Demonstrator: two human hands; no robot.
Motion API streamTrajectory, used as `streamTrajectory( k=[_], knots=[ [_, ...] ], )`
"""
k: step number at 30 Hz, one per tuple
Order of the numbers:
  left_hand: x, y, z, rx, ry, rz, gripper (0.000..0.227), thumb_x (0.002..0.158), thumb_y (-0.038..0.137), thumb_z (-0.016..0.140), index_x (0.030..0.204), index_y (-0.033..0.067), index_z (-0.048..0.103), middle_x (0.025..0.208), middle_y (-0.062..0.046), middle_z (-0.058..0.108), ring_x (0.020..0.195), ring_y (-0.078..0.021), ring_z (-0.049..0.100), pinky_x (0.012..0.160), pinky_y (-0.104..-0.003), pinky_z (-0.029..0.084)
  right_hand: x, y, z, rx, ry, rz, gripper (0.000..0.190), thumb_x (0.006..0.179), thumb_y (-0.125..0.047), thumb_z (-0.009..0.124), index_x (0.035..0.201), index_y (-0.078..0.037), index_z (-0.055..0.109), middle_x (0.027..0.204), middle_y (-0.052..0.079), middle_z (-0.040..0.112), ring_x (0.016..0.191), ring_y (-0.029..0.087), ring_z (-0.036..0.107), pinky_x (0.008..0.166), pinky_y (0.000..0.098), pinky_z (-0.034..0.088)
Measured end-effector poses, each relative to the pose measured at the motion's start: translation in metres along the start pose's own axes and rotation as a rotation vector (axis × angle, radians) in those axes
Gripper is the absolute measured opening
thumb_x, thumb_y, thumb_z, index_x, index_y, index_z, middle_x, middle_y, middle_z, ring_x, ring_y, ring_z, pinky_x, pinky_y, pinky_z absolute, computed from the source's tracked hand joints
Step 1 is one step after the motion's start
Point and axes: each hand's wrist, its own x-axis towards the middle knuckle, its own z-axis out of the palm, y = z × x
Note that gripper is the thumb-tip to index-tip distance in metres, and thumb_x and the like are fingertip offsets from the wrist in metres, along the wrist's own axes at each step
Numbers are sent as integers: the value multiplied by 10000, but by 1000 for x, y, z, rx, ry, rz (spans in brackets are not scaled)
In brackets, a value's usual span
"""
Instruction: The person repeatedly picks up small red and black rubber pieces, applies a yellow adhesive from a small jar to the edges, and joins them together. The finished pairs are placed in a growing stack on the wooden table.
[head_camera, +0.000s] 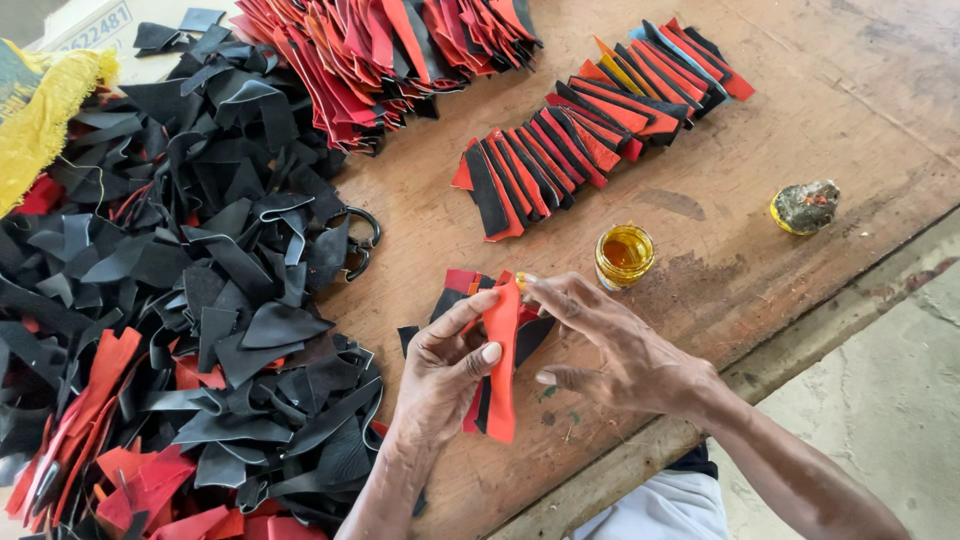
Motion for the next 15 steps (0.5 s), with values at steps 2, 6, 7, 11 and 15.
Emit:
streamTrajectory(
  k=[2,6,7,11,15],
  knots=[
    [0,1,0,-24,3,-12,536,874,-99,732,1389,-41,594,1354,-164,640,1189,-208,639,1000,-325,558,2,1,1,-32,-24,52,948,828,-314,815,1587,-121,281,1421,152,504,1334,315,488,1119,449,393],
    [0,2,-1,-59,9,-16,535,872,-112,720,1384,-42,582,1364,-173,638,1205,-223,642,987,-331,561,3,2,5,-59,-36,53,974,823,-359,807,1589,-120,255,1452,163,477,1349,336,454,1128,465,370],
    [0,2,-1,-62,11,-15,535,876,-118,716,1388,-45,580,1364,-178,638,1207,-228,641,982,-334,560,2,2,6,-54,-51,90,983,822,-369,803,1591,-124,242,1450,161,469,1346,332,454,1125,465,372],
    [1,3,0,-136,-20,-7,551,883,-125,703,1409,-42,560,1397,-205,616,1225,-264,636,999,-360,556,3,-1,11,-29,-90,146,1028,821,-404,788,1600,-119,180,1459,162,435,1347,333,441,1150,475,340],
    [1,5,2,-129,-40,28,598,870,-125,711,1433,-27,532,1474,-184,550,1294,-268,604,1058,-387,541,1,-6,15,-41,-93,42,976,842,-331,791,1597,-124,208,1483,173,432,1380,358,423,1148,475,362]
  ],
)
